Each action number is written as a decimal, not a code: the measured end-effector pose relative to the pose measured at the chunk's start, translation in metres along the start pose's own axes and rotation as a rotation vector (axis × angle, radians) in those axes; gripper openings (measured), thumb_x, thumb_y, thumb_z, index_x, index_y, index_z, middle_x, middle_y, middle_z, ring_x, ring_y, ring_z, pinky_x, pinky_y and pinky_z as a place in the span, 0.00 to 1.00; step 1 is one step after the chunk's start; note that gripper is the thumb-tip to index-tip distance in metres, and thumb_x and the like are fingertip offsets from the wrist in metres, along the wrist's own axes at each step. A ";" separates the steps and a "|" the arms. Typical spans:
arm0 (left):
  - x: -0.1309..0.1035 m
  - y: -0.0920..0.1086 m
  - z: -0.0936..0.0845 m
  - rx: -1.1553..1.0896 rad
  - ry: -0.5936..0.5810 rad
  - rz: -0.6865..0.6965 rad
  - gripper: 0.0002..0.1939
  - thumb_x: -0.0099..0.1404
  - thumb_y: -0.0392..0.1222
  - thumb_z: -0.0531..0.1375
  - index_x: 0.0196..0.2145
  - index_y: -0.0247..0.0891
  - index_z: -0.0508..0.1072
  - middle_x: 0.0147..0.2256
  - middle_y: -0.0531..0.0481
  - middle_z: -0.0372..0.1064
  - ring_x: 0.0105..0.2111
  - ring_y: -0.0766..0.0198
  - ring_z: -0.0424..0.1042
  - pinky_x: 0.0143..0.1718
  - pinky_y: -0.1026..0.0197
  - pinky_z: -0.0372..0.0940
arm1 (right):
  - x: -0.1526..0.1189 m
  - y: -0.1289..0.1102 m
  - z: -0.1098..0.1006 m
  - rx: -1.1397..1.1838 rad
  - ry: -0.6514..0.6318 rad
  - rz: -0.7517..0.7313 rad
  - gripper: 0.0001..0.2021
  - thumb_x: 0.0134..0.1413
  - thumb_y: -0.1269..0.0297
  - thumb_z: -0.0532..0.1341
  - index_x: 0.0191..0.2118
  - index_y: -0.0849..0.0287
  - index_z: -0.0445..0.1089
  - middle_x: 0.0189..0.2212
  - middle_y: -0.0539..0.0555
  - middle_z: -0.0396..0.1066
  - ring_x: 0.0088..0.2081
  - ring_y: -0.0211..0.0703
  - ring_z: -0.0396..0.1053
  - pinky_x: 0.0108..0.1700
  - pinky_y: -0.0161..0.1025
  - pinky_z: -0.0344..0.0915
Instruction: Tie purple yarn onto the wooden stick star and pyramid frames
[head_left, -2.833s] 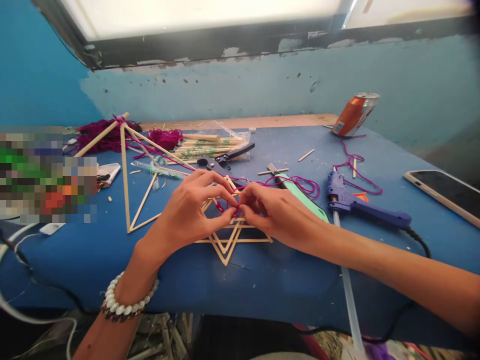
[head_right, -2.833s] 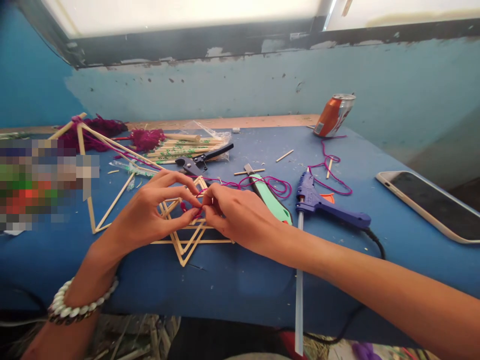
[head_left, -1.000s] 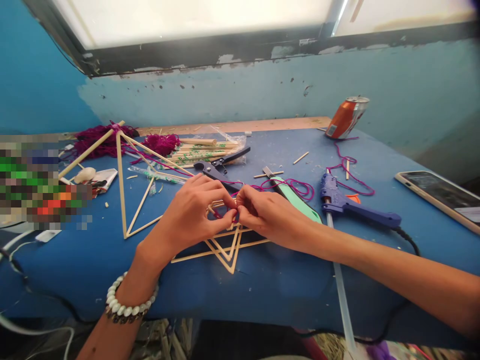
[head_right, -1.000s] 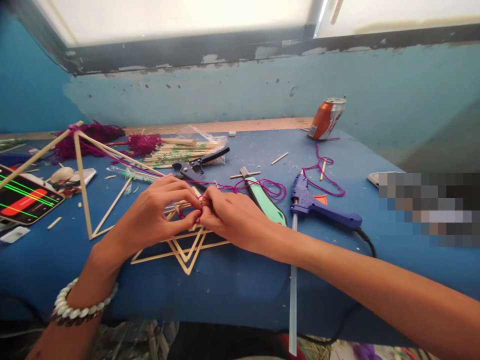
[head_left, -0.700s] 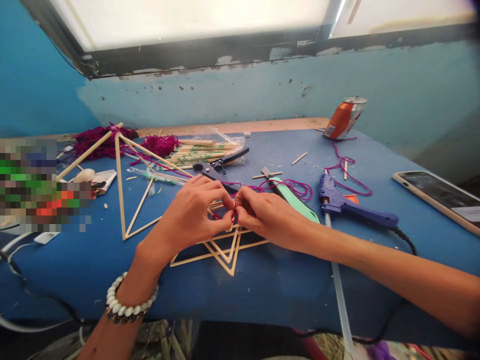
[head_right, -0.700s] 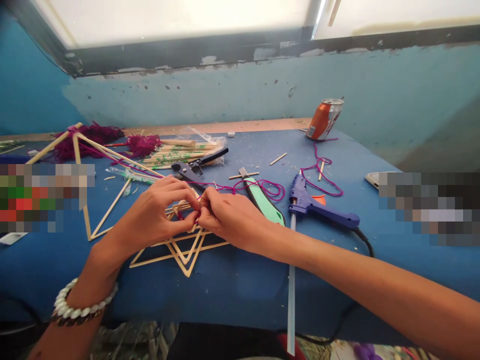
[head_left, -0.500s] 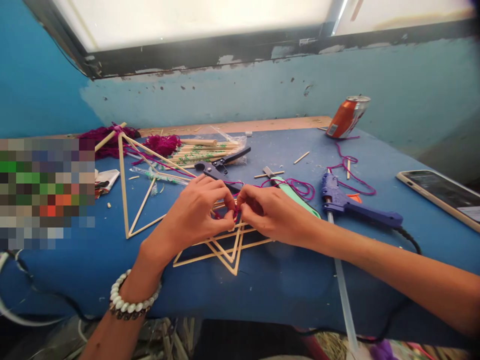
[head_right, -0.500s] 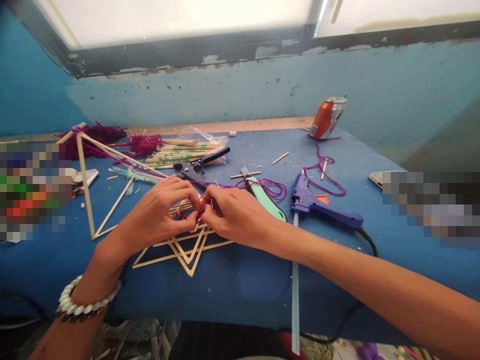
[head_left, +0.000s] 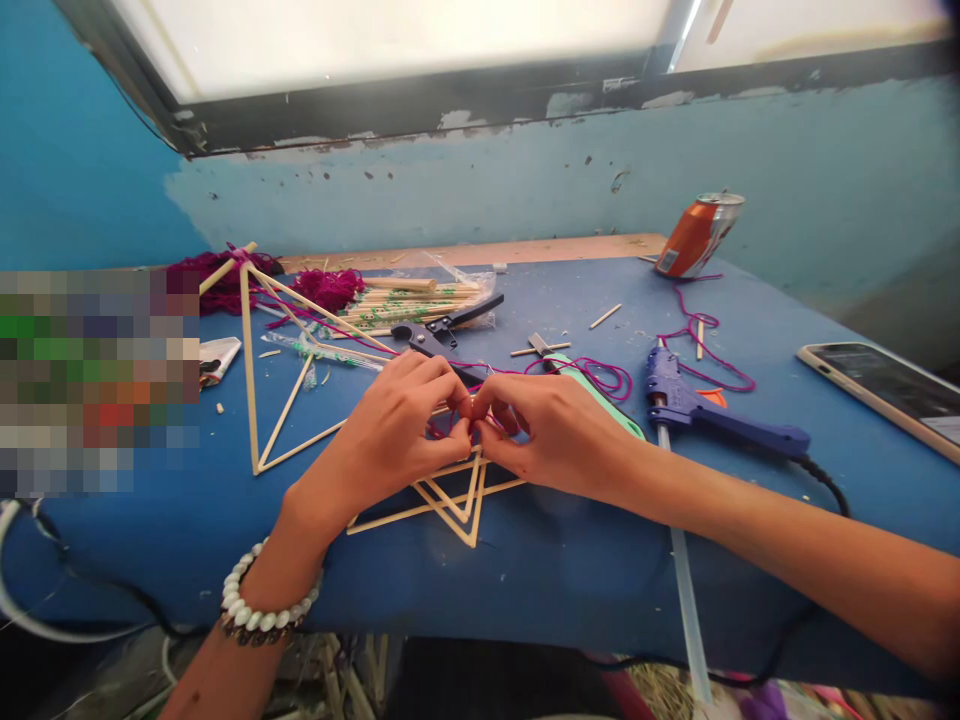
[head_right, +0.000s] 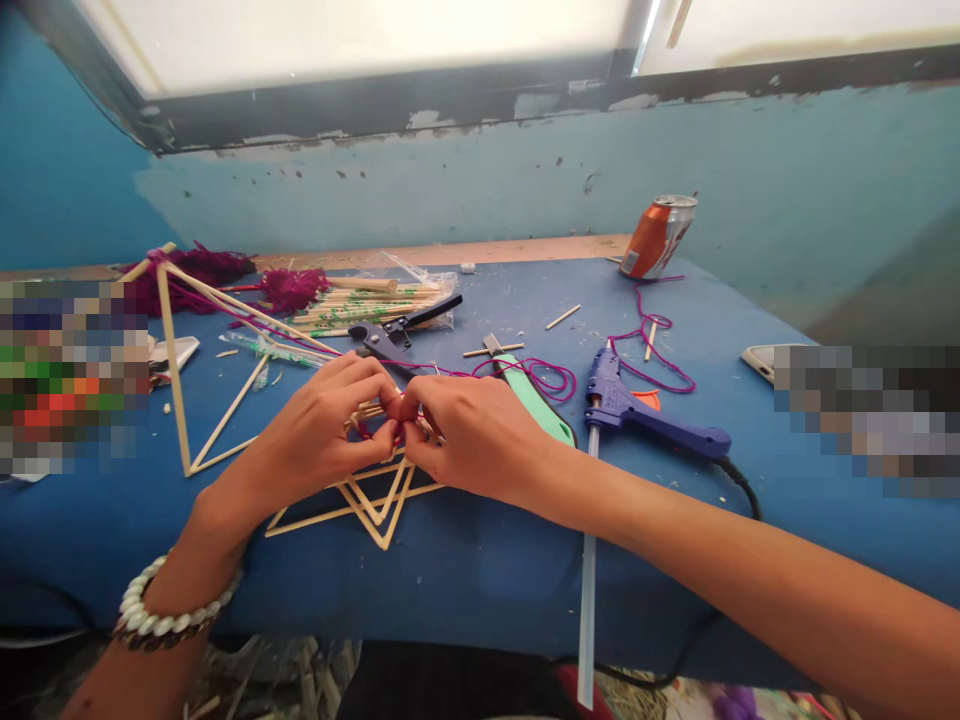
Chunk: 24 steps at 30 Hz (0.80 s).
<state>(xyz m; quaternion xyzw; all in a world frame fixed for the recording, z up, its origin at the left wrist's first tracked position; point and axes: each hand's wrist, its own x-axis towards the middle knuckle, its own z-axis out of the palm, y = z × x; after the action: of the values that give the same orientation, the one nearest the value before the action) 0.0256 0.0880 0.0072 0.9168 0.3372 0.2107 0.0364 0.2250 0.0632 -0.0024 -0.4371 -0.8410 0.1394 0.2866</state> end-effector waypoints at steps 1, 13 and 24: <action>0.000 0.000 0.000 0.000 -0.001 0.002 0.03 0.63 0.33 0.58 0.32 0.39 0.67 0.35 0.51 0.68 0.39 0.59 0.63 0.46 0.53 0.60 | 0.001 -0.001 0.000 0.023 -0.015 0.018 0.03 0.53 0.72 0.62 0.36 0.60 0.70 0.25 0.46 0.68 0.25 0.33 0.61 0.30 0.33 0.51; 0.000 0.001 0.001 0.016 -0.023 -0.001 0.04 0.64 0.34 0.58 0.32 0.40 0.66 0.35 0.52 0.67 0.38 0.59 0.62 0.47 0.53 0.60 | 0.004 -0.003 0.001 0.077 -0.109 0.184 0.04 0.51 0.69 0.59 0.30 0.57 0.61 0.22 0.44 0.62 0.23 0.33 0.51 0.27 0.35 0.45; -0.002 0.001 0.003 0.008 0.012 0.024 0.04 0.63 0.32 0.57 0.32 0.40 0.64 0.35 0.52 0.66 0.38 0.59 0.62 0.47 0.53 0.60 | -0.001 -0.001 -0.003 0.095 -0.018 0.021 0.07 0.49 0.75 0.57 0.36 0.60 0.66 0.21 0.44 0.62 0.23 0.32 0.56 0.28 0.33 0.49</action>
<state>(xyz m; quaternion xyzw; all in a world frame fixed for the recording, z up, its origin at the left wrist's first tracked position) 0.0258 0.0858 0.0043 0.9197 0.3271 0.2154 0.0281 0.2267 0.0617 0.0001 -0.4305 -0.8314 0.1860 0.2980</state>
